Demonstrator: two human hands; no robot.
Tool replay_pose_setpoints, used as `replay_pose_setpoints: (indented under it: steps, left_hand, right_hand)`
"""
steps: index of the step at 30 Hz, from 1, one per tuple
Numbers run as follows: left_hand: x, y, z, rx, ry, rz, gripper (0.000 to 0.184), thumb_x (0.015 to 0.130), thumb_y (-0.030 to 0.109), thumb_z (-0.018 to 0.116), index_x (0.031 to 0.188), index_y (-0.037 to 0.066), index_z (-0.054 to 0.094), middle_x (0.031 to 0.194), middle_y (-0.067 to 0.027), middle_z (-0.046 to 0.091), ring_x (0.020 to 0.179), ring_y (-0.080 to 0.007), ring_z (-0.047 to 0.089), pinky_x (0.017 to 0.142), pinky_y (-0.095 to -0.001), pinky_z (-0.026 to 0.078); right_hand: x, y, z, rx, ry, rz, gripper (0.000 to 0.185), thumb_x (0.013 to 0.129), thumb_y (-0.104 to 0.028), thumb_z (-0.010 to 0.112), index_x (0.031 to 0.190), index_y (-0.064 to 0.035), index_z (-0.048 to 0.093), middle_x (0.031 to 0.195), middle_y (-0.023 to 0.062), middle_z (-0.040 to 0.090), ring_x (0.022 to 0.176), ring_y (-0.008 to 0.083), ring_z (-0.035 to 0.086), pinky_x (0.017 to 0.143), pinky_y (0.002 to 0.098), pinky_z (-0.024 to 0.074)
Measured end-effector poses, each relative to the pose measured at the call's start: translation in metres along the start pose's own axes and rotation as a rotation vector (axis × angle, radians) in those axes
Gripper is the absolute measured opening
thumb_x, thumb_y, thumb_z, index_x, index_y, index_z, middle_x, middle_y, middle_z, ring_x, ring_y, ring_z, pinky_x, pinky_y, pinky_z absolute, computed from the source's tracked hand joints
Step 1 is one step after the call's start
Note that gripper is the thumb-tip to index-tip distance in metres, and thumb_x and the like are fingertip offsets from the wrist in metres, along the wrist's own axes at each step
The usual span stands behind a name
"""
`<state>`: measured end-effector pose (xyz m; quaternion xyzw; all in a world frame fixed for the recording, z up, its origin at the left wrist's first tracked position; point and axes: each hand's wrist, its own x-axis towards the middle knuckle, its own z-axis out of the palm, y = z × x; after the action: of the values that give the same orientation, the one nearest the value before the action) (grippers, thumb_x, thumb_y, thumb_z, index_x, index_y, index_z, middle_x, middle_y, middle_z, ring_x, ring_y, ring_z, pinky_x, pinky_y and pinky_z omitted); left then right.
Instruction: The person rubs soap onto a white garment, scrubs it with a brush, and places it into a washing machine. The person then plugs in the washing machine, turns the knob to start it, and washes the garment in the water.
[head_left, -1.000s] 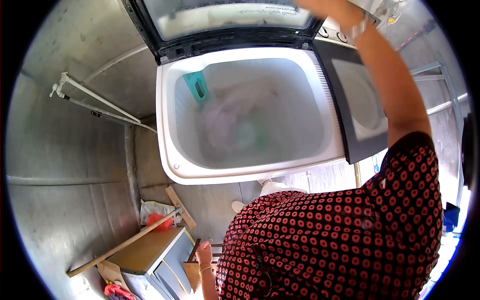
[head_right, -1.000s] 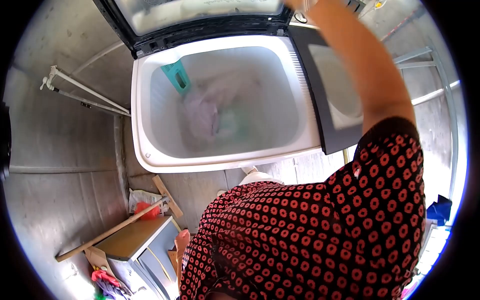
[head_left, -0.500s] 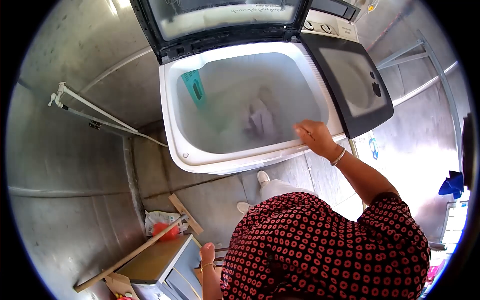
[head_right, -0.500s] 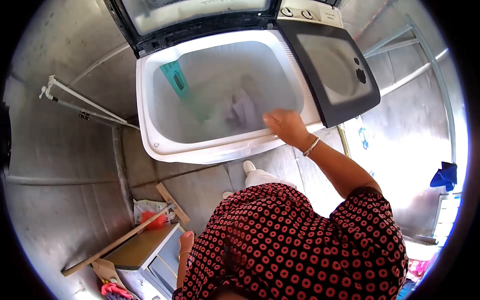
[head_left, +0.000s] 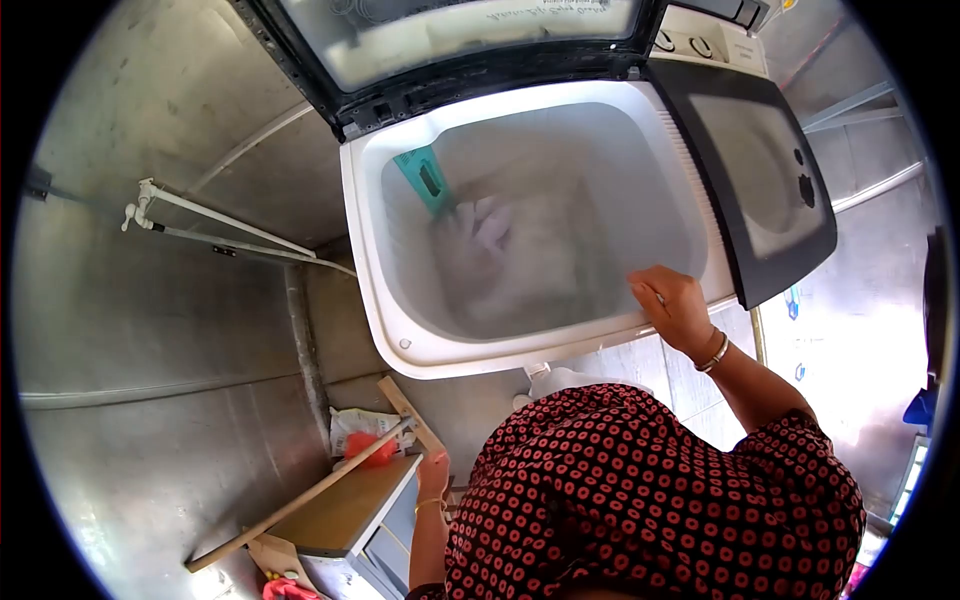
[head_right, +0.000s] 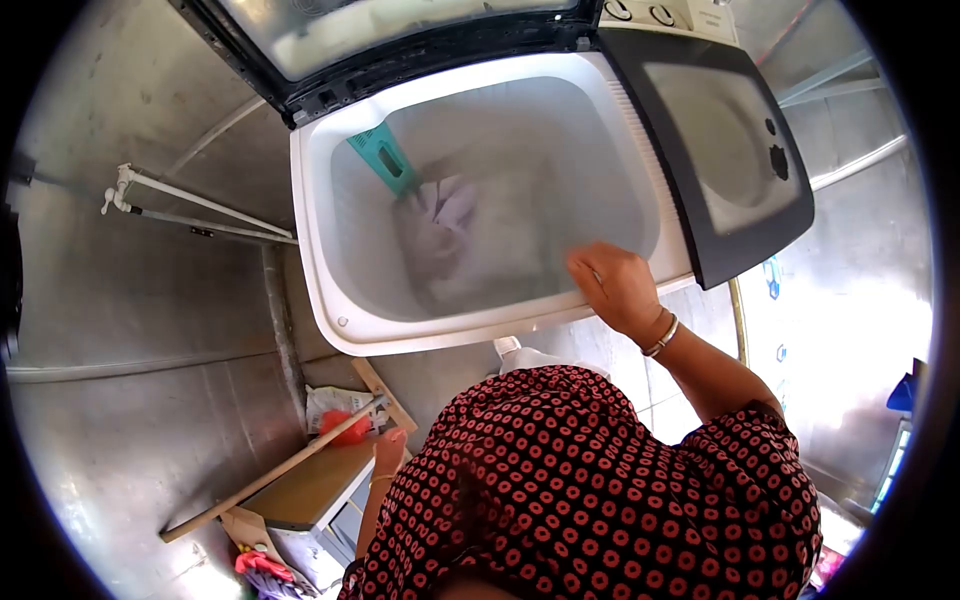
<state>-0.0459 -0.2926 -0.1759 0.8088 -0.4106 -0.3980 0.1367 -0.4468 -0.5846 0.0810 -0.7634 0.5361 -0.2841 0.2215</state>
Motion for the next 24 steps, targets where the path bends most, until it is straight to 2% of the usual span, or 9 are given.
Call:
replay_pose_setpoints:
  steps: [3,5,9,11,15,17,21,22,24]
  left_hand:
    - [0.026,0.014,-0.025,0.097,-0.01,-0.038,0.027,0.078,0.027,0.053,0.087,0.005,0.064,0.086,-0.0182,0.063,0.084,-0.035,0.06,0.074,-0.0412,0.047]
    - [0.061,-0.012,-0.025,0.038,-0.016,0.015,0.028,0.08,0.027,0.052,0.088,0.002,0.063,0.082,-0.0194,0.063,0.078,-0.0283,0.063,0.069,-0.0389,0.048]
    - [0.082,0.11,-0.076,-0.054,-0.018,-0.054,0.027,0.082,0.024,0.053,0.089,0.0,0.062,0.077,-0.0138,0.064,0.071,-0.0175,0.061,0.064,-0.033,0.047]
    - [0.099,0.143,-0.088,-0.207,0.067,0.114,0.022,0.083,0.017,0.054,0.086,-0.003,0.062,0.072,-0.0065,0.062,0.067,-0.01,0.054,0.061,-0.0275,0.045]
    - [0.143,0.17,-0.107,-0.564,0.148,0.083,0.017,0.083,0.014,0.055,0.086,-0.001,0.062,0.072,-0.0022,0.061,0.065,-0.0096,0.054,0.062,-0.0249,0.045]
    - [0.166,0.179,-0.127,-0.889,-0.029,-0.014,0.016,0.087,0.017,0.054,0.091,0.003,0.061,0.08,-0.0043,0.063,0.073,-0.0108,0.057,0.069,-0.025,0.046]
    - [0.197,0.21,-0.18,-1.4,-0.245,0.027,0.021,0.093,0.02,0.045,0.105,0.006,0.055,0.103,-0.0091,0.061,0.093,-0.0206,0.059,0.084,-0.0349,0.048]
    - [0.207,0.216,-0.193,-1.457,-0.259,0.036,0.022,0.093,0.02,0.045,0.107,0.006,0.055,0.104,-0.0095,0.061,0.095,-0.0213,0.059,0.085,-0.0357,0.048]
    - [0.226,0.221,-0.216,-1.525,-0.27,0.049,0.023,0.093,0.021,0.045,0.108,0.006,0.054,0.106,-0.0099,0.06,0.096,-0.0221,0.058,0.086,-0.0364,0.047]
  right_hand:
    - [0.001,0.002,-0.003,0.028,-0.045,0.036,0.013,0.081,-0.014,0.056,0.084,-0.0024,0.061,0.075,0.0127,0.06,0.067,0.03,0.058,0.06,0.0354,0.0461]
    - [0.001,0.003,-0.006,0.039,-0.066,0.052,0.013,0.081,-0.013,0.056,0.084,-0.0021,0.061,0.075,0.0129,0.06,0.067,0.0298,0.058,0.06,0.0346,0.0462]
    - [0.002,0.004,-0.008,0.12,-0.061,0.112,0.013,0.08,-0.011,0.057,0.085,-0.0008,0.062,0.077,0.0136,0.061,0.067,0.0292,0.059,0.059,0.0334,0.046]
    - [0.001,0.003,-0.006,0.157,-0.042,0.156,0.013,0.08,-0.011,0.057,0.085,-0.0004,0.062,0.077,0.0138,0.061,0.067,0.0289,0.059,0.059,0.0332,0.0459]
    - [0.007,-0.004,-0.006,0.102,-0.053,0.211,0.013,0.08,-0.009,0.056,0.086,0.0005,0.062,0.078,0.0148,0.062,0.068,0.0292,0.059,0.061,0.0334,0.0459]
    - [0.008,-0.003,-0.001,0.079,-0.039,0.245,0.014,0.081,-0.01,0.056,0.088,0.0016,0.062,0.079,0.0158,0.062,0.067,0.0296,0.059,0.061,0.033,0.0455]
    - [0.011,-0.006,0.008,0.13,-0.02,0.401,0.017,0.085,-0.01,0.054,0.088,0.0043,0.062,0.073,0.0116,0.061,0.062,0.0175,0.055,0.058,0.0286,0.0434]
    - [0.013,-0.012,0.011,0.137,-0.012,0.364,0.019,0.088,-0.013,0.053,0.092,0.0038,0.062,0.077,0.0045,0.061,0.069,0.0108,0.054,0.061,0.0253,0.0439]
    - [0.026,-0.039,0.022,0.128,-0.029,0.394,0.02,0.088,-0.014,0.054,0.091,0.0038,0.061,0.076,0.0046,0.06,0.068,0.0108,0.053,0.061,0.0253,0.0436]
